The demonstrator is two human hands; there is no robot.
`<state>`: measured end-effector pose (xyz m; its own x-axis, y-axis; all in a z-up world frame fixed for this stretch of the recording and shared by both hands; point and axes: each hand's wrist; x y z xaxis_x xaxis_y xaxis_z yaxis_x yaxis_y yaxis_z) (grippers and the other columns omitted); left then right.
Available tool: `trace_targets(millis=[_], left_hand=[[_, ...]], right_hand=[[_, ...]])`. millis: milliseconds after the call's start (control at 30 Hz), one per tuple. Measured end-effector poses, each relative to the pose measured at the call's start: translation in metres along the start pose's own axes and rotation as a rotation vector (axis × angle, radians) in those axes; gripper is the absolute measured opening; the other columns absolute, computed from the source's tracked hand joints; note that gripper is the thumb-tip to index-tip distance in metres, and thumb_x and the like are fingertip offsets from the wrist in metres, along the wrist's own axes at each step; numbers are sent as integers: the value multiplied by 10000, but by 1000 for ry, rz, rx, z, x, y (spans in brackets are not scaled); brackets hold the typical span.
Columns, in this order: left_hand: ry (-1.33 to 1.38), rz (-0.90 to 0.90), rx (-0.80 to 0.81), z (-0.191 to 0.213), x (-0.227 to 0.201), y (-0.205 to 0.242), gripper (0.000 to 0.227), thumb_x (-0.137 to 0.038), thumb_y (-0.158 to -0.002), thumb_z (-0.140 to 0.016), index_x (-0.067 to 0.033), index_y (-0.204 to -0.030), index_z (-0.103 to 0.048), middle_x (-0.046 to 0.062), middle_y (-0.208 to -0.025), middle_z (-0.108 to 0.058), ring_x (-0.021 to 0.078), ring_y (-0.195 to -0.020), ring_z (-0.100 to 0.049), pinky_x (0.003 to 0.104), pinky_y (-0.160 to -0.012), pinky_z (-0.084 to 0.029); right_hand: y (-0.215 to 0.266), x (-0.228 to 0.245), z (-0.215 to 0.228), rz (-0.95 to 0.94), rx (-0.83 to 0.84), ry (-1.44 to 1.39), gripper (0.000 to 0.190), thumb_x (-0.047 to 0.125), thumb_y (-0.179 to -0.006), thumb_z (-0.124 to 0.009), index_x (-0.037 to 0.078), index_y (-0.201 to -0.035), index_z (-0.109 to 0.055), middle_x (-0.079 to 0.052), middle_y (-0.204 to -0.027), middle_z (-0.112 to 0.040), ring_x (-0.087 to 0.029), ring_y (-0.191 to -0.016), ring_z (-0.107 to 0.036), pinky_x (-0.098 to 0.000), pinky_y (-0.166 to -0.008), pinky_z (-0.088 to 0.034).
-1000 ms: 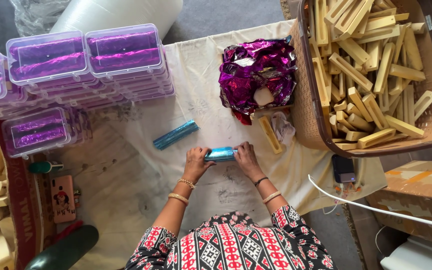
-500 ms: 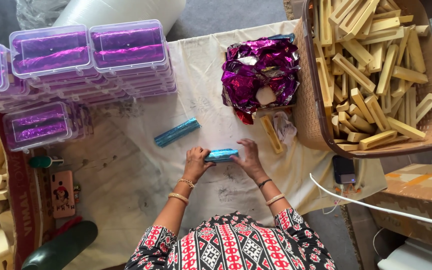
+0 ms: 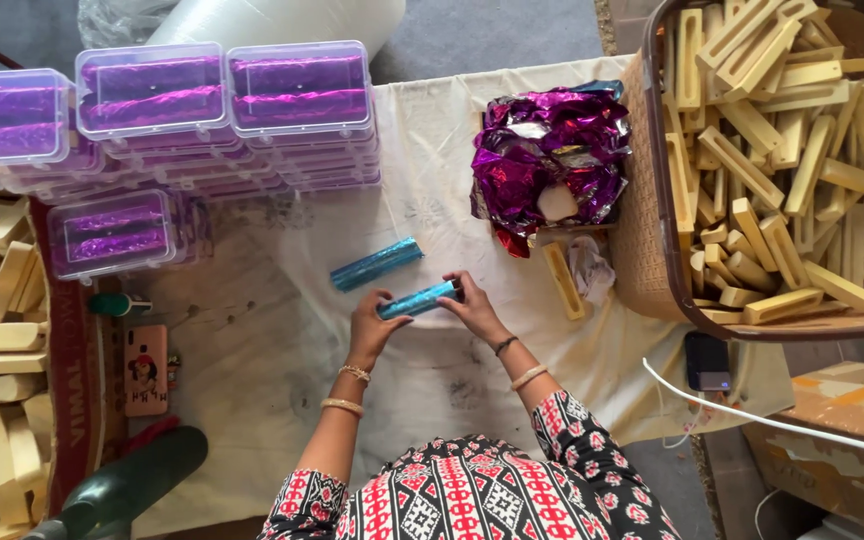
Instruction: The person picks up small wooden blocks from a basket, wipes them with a cloth, and wraps them in shiny metallic paper. The wrapped blocks are then placed into clear plastic containers.
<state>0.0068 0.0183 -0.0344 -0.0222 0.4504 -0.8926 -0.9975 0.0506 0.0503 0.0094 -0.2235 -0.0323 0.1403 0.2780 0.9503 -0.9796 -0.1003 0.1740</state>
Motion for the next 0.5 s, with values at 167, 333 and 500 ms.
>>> trace_targets(millis=[167, 333, 500], left_hand=[[101, 167, -212, 12, 27, -10, 645, -253, -608, -979, -71, -1076, -574, 85, -882, -669, 220, -798, -671, 355, -713, -570], [157, 163, -384, 12, 35, -15, 681, -275, -635, -966, -62, -1119, -536, 110, -964, -662, 250, -875, -667, 366, -758, -577], [-58, 86, -548, 16, 19, -20, 726, -306, -652, -976, -38, -1155, -526, 179, -1070, -600, 368, -988, -590, 462, -862, -498]], right_hand=[[-35, -21, -26, -7, -90, 4, 407, 193, -887, -807, 60, -1209, -595, -25, -913, -649, -91, -816, -594, -263, -730, -526], [-58, -35, -48, 6, -148, -61, 368, 205, -882, -808, 59, -1172, -636, -19, -920, -679, -91, -825, -615, -262, -748, -541], [-67, -13, -56, -83, -238, 43, 353, 250, -877, -804, 55, -1131, -653, -69, -901, -701, -146, -798, -640, -287, -753, -550]])
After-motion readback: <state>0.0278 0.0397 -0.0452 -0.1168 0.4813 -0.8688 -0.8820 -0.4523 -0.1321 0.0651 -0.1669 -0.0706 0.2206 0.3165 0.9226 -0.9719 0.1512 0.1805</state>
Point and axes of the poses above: each hand's wrist, its own y-axis away from the middle knuckle, its own z-axis out of the back of the hand, x = y × z
